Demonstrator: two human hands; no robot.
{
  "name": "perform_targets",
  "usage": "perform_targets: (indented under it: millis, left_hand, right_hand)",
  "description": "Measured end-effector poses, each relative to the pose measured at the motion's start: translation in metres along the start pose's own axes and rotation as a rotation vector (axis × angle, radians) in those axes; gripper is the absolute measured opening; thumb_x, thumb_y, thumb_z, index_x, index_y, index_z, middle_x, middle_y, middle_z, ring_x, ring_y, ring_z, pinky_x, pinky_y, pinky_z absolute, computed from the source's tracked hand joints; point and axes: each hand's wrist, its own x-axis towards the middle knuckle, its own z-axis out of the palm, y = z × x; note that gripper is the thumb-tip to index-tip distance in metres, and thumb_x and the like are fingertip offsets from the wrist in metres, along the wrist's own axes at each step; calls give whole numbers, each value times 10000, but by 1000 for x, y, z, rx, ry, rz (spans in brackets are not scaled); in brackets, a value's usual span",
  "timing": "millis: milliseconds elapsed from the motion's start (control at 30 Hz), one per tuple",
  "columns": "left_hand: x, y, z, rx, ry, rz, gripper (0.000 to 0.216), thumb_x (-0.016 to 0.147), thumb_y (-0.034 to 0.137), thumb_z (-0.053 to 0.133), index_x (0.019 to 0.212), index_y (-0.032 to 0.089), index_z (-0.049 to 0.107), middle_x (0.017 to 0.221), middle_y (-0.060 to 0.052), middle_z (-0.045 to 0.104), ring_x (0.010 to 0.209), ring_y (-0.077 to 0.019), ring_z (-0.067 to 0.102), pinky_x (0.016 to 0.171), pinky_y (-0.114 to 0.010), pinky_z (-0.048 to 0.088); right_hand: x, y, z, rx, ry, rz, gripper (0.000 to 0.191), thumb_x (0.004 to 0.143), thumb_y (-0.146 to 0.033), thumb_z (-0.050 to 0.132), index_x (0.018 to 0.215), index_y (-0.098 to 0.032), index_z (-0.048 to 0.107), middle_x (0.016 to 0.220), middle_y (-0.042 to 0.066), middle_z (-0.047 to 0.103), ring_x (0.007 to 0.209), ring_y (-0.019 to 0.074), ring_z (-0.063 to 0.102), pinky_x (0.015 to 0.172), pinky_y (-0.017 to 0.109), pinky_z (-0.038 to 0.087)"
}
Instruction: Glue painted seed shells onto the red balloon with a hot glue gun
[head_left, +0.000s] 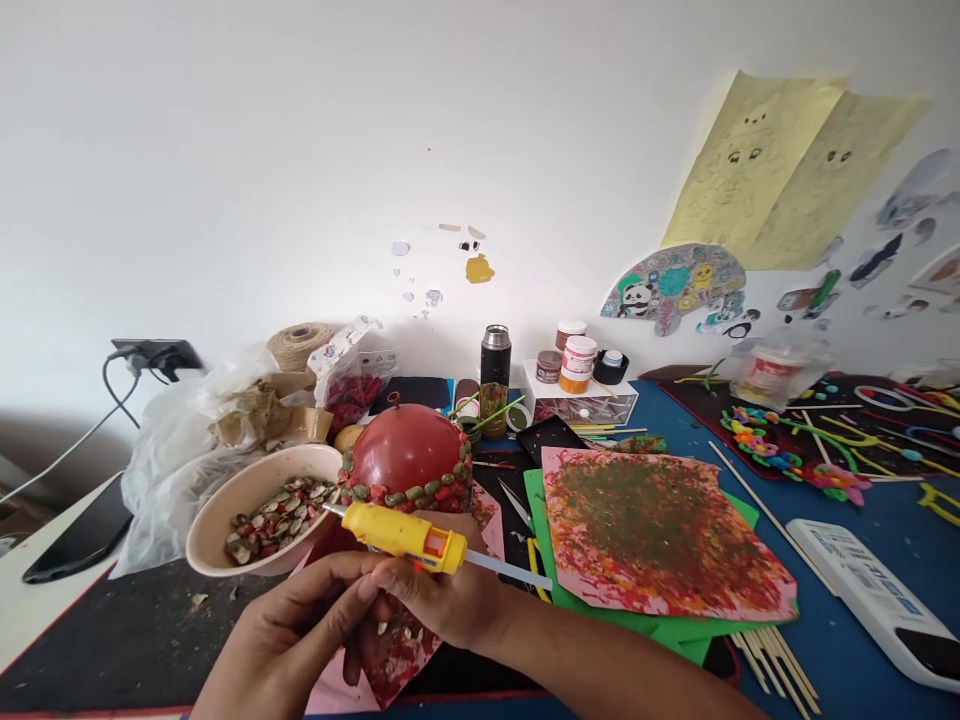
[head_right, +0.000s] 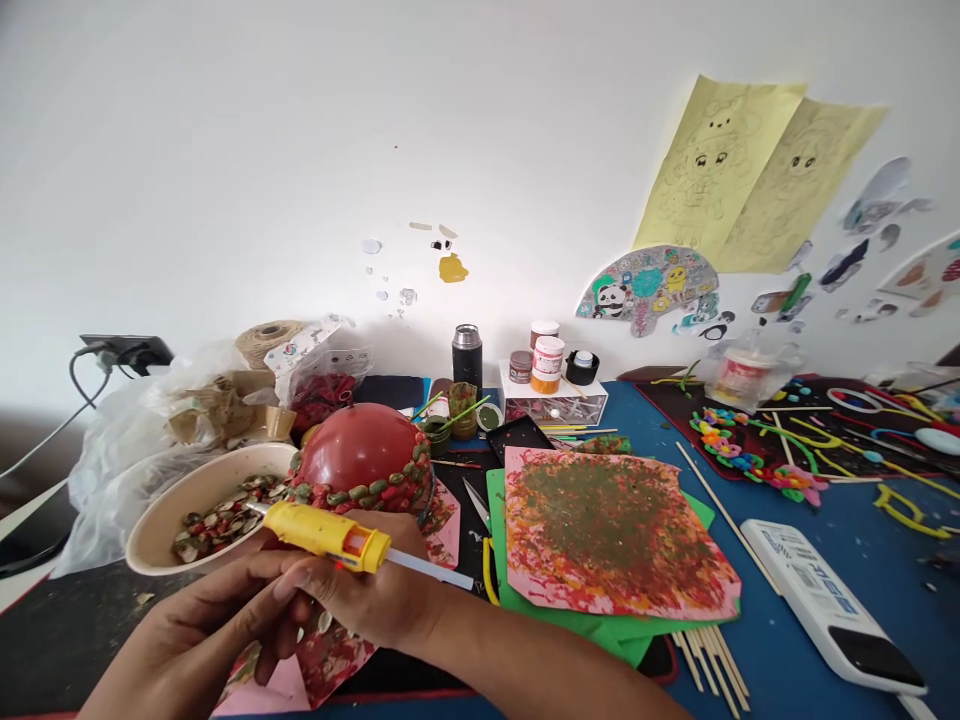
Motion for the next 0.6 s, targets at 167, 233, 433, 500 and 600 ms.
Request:
perform_targets:
  millis: [167,233,433,500,600]
  left_hand:
    - [2,9,12,-199,-75,-140,747,636,921,1159,813,227,945,618,-52,750,525,-182,656,523,-290,576]
    - [4,20,20,-235,-68,-192,792,537,928,1189,759,217,920,624,-56,752,517,-181,666,516,-295,585]
    - [4,19,20,-233,-57,-201,823,502,946,1189,742,207,919,654,-77,789,511,-187,684,525,-314,616]
    - [3,8,12,-227,-108,-196,774,632,919,1172,856,207,965,717,-97,843,542,-200,722,551,-312,630]
    - [3,-4,4,-227,-160,-195,735,735,885,1151,979,210,994,698,-87,831,566,-214,750,546,-288,607]
  right_hand:
    - [-1,3,-2,26,-31,56,866,1154,-1068,634,1023,-252,894,883,58,800,789,256,790,871,384,734]
    - [-1,4,-2,39,-54,92,894,1142,-1090,620,1070,-248,911,928,75,830,851,274,824,881,387,733]
    - [1,1,-2,83,-69,149,885,1112,-1108,642,991,-261,868,878,48,769,802,252,761,815,367,691]
    - [1,-1,-2,91,-78,164,877,1098,-1114,656,971,-267,847,845,33,727,775,244,730,800,363,673]
    - [2,-5,-3,110,-79,202,919,1060,-1161,637,905,-264,765,813,25,690,733,226,692,712,343,615]
